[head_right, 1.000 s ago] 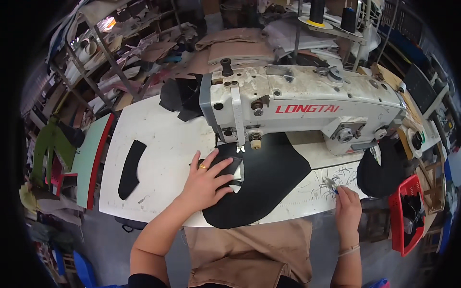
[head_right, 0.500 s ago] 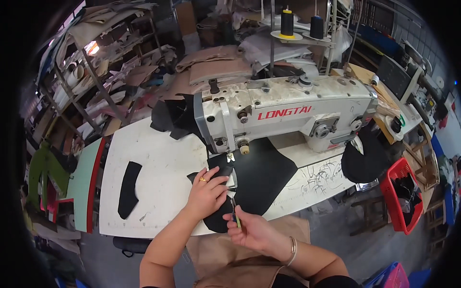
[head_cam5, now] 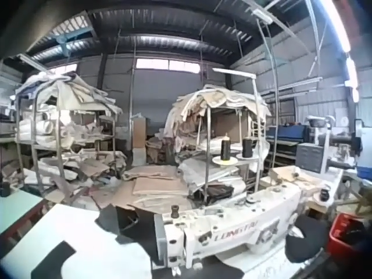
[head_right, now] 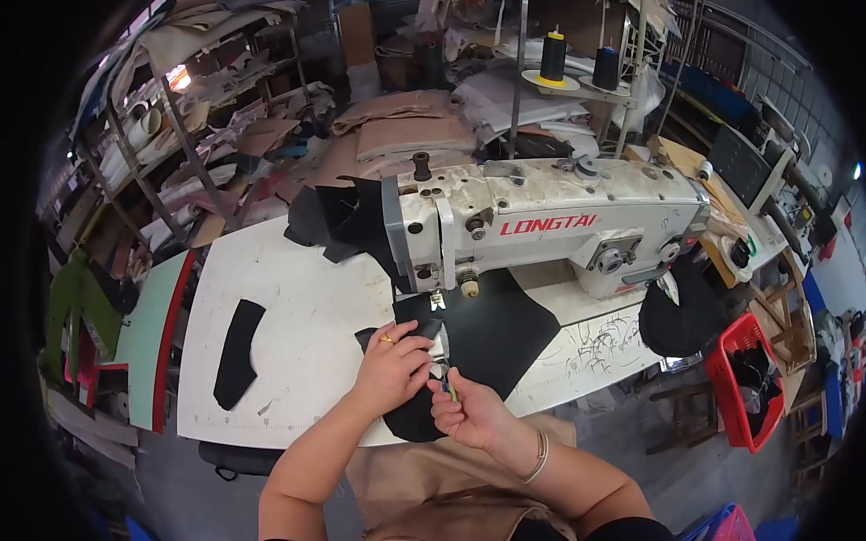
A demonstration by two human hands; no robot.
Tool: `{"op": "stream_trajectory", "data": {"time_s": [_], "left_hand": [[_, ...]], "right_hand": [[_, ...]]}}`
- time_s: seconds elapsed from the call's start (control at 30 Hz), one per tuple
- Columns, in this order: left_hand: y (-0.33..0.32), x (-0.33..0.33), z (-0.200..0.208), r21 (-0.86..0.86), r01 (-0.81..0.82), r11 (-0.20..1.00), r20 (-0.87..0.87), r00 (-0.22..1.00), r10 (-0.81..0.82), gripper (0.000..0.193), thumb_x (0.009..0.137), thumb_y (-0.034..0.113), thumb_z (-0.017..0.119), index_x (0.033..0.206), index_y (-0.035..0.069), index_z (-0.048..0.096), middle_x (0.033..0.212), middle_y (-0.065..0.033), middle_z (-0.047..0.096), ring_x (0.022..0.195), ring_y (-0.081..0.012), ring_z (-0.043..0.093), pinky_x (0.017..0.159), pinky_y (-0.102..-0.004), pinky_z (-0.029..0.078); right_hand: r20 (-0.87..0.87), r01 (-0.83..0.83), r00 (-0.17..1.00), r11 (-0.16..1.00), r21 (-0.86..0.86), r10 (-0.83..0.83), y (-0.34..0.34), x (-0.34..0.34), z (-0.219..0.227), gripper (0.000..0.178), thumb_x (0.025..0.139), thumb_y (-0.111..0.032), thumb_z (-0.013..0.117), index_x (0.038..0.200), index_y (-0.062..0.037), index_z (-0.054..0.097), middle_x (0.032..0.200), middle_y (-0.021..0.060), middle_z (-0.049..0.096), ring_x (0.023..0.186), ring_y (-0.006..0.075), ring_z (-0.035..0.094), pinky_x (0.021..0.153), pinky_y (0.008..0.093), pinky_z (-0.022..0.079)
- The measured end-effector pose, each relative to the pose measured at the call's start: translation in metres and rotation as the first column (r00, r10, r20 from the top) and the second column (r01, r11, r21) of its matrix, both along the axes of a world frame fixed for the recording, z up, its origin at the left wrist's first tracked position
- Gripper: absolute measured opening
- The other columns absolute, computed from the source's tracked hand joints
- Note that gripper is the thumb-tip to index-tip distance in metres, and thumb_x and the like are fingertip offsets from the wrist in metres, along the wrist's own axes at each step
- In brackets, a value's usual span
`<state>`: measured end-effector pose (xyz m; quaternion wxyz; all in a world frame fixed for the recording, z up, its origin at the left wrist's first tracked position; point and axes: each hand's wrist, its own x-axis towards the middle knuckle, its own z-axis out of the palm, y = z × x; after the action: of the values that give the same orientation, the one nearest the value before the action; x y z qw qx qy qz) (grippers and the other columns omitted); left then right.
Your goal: Using an industrial sewing machine to stitch together black leather or synthetic shoe upper components.
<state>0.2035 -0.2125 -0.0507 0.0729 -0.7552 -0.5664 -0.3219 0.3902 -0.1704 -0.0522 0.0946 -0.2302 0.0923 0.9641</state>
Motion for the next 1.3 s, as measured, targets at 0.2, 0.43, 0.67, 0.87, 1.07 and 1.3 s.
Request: {"op": "stream_trajectory", "data": {"time_s": [0.2,0.43,0.67,0.87,1.07,1.3], "left_hand": [[0.001,0.000,0.001,-0.055,0.026,0.998,0.096,0.995,-0.021,0.004,0.076,0.015,0.067,0.078,0.012,0.066,0.108,0.0026,0.064,0.118,-0.0241,0.052,0.104,-0.0463,0.034],[0.000,-0.004,0.000,-0.065,0.007,0.998,0.106,0.994,0.000,0.004,0.075,0.014,0.067,0.078,0.012,0.066,0.108,0.0022,0.064,0.118,-0.0248,0.052,0.104,-0.0457,0.034],[-0.079,-0.014,0.042,-0.115,0.218,0.969,0.427,0.892,-0.150,0.010,0.072,0.008,0.071,0.079,0.009,0.064,0.107,-0.0040,0.066,0.111,-0.0291,0.059,0.096,-0.0410,0.045],[-0.187,-0.028,0.031,-0.371,-0.260,0.892,0.343,0.853,0.392,0.029,0.069,0.008,0.076,0.097,0.007,0.067,0.108,-0.0107,0.065,0.101,-0.0279,0.062,0.079,-0.0332,0.052],[-0.102,0.054,0.043,-0.091,-0.079,0.993,0.274,0.956,0.101,0.063,0.070,0.024,0.081,0.123,0.003,0.055,0.126,-0.0139,0.055,0.117,-0.0336,0.052,0.097,-0.0425,0.043],[-0.011,0.078,0.002,-0.181,-0.076,0.981,-0.019,0.997,0.074,0.053,0.071,0.003,0.066,0.123,0.002,0.056,0.121,-0.0136,0.060,0.109,-0.0287,0.059,0.090,-0.0356,0.050]], "right_hand": [[0.034,-0.004,0.999,0.999,-0.053,0.006,0.006,-0.003,0.006,0.038,0.100,-0.041,0.045,0.099,-0.0041,0.054,0.070,-0.0026,0.041,0.053,0.0065,0.035,0.046,0.0195,0.028],[0.110,0.016,0.994,1.000,-0.013,-0.014,0.000,-0.007,0.004,0.034,0.099,-0.041,0.048,0.092,-0.0071,0.052,0.068,-0.0029,0.039,0.050,0.0072,0.033,0.043,0.0213,0.026],[0.009,-0.162,0.983,0.857,0.489,0.181,0.001,0.052,0.025,0.039,0.099,-0.041,0.046,0.108,-0.0049,0.058,0.069,-0.0029,0.045,0.054,0.0066,0.037,0.047,0.0194,0.031],[0.201,-0.909,0.328,-0.250,0.333,-0.923,0.067,0.168,0.013,0.026,0.088,-0.021,0.062,0.106,-0.0018,0.061,0.080,0.0155,0.061,0.072,0.0303,0.059,0.067,0.0386,0.049],[0.027,-0.867,0.480,-0.479,-0.139,-0.877,0.055,0.139,0.031,0.047,0.075,-0.013,0.067,0.120,-0.0046,0.056,0.119,0.0121,0.057,0.127,0.0352,0.042,0.102,0.0601,0.030],[0.116,-0.481,0.863,-0.870,-0.110,-0.492,0.029,0.074,0.024,0.046,0.076,-0.005,0.060,0.122,-0.0080,0.057,0.123,0.0108,0.057,0.121,0.0284,0.050,0.105,0.0507,0.033]]}}
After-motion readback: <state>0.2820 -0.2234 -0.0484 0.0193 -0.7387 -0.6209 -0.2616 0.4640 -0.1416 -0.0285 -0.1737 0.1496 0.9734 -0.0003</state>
